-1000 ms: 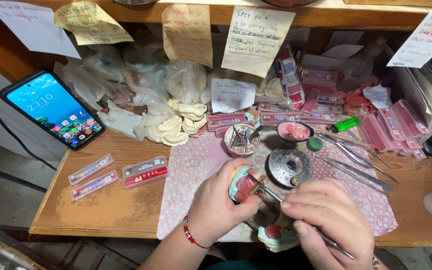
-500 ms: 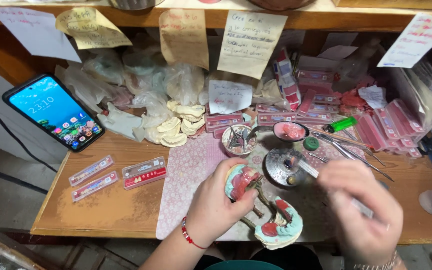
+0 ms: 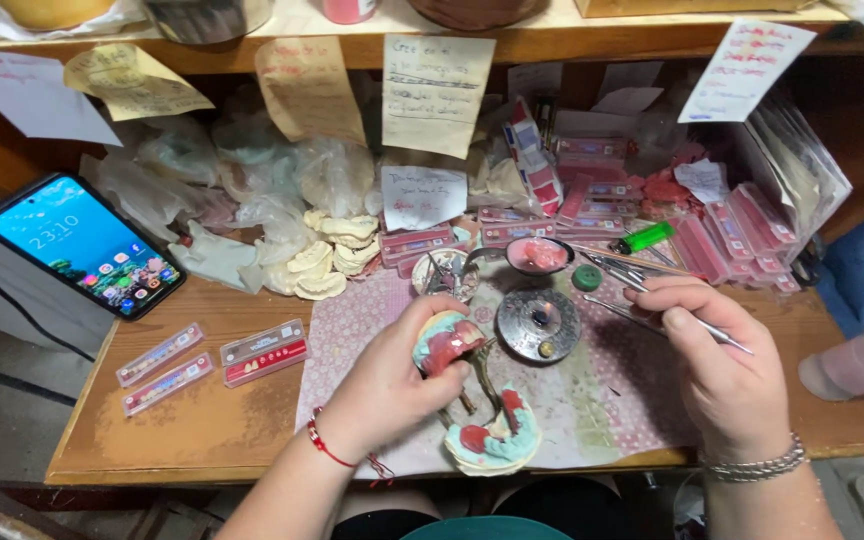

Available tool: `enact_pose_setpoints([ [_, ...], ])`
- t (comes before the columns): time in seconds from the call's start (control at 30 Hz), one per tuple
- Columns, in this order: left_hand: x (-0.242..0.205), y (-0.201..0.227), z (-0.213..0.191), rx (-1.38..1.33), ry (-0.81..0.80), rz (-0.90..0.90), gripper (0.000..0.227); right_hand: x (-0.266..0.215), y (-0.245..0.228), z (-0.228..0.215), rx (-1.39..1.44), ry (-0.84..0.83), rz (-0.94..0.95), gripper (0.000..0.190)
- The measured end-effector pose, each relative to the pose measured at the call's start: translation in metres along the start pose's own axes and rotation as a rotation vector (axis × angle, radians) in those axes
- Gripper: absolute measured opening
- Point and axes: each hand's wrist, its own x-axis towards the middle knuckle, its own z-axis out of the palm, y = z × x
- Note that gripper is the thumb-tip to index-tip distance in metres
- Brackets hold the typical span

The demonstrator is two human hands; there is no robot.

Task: The person handles a small purple object with both hands, then moves to a cluttered desk to work on a dental mold. They use a metal tool to apply a pink substance to the mold and then use their fingers to smooth and shape the material.

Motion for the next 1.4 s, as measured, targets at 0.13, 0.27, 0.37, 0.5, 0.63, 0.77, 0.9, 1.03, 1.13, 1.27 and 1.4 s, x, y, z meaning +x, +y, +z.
enact_pose_setpoints([
  [0.13,0.008,-0.01,-0.006,0.029,0.012,0.099,0.05,-0.011,0.006,-0.026,0.419,-0.253,0.187,0.075],
  [0.27,0.011,-0.018,-0.013,-0.016,-0.055,0.064,0.049,-0.019,0.037,-0.03,-0.224,-0.117,0.242,0.016],
  [0.37,0.011,-0.02,-0.014,-0.028,-0.081,0.084,0.05,-0.025,0.055,-0.026,-0.567,-0.156,0.186,0.014],
  [0.5,0.009,-0.005,-0.018,0.002,-0.117,-0.038,0.05,-0.024,0.05,-0.017,-0.701,-0.186,0.104,0.017],
  [0.63,0.008,-0.008,-0.018,0.009,-0.09,0.006,0.051,-0.022,0.038,-0.014,-0.633,-0.192,-0.072,0.012],
  [0.77,-0.002,-0.017,-0.022,0.069,-0.066,0.075,0.067,-0.031,0.039,-0.018,-0.581,-0.077,-0.168,0.01],
  [0.9,-0.029,-0.02,-0.047,-0.058,0.007,0.157,0.068,-0.048,0.042,-0.016,-0.541,0.101,-0.028,0.005],
  [1.03,-0.054,-0.037,-0.078,-0.06,0.383,0.011,0.048,-0.063,0.076,-0.024,-0.432,0.186,0.221,0.007],
  [1.13,-0.064,-0.045,-0.089,0.218,0.64,-0.145,0.009,-0.072,0.113,-0.034,-0.304,0.206,0.14,0.016],
  [1.27,-0.06,-0.074,-0.069,0.745,0.487,0.061,0.011,-0.077,0.146,-0.042,-0.493,0.224,0.129,0.027],
  [1.4,-0.046,-0.098,-0.057,1.047,0.491,0.188,0.012,-0.064,0.099,-0.022,-0.456,0.157,-0.055,0.046],
])
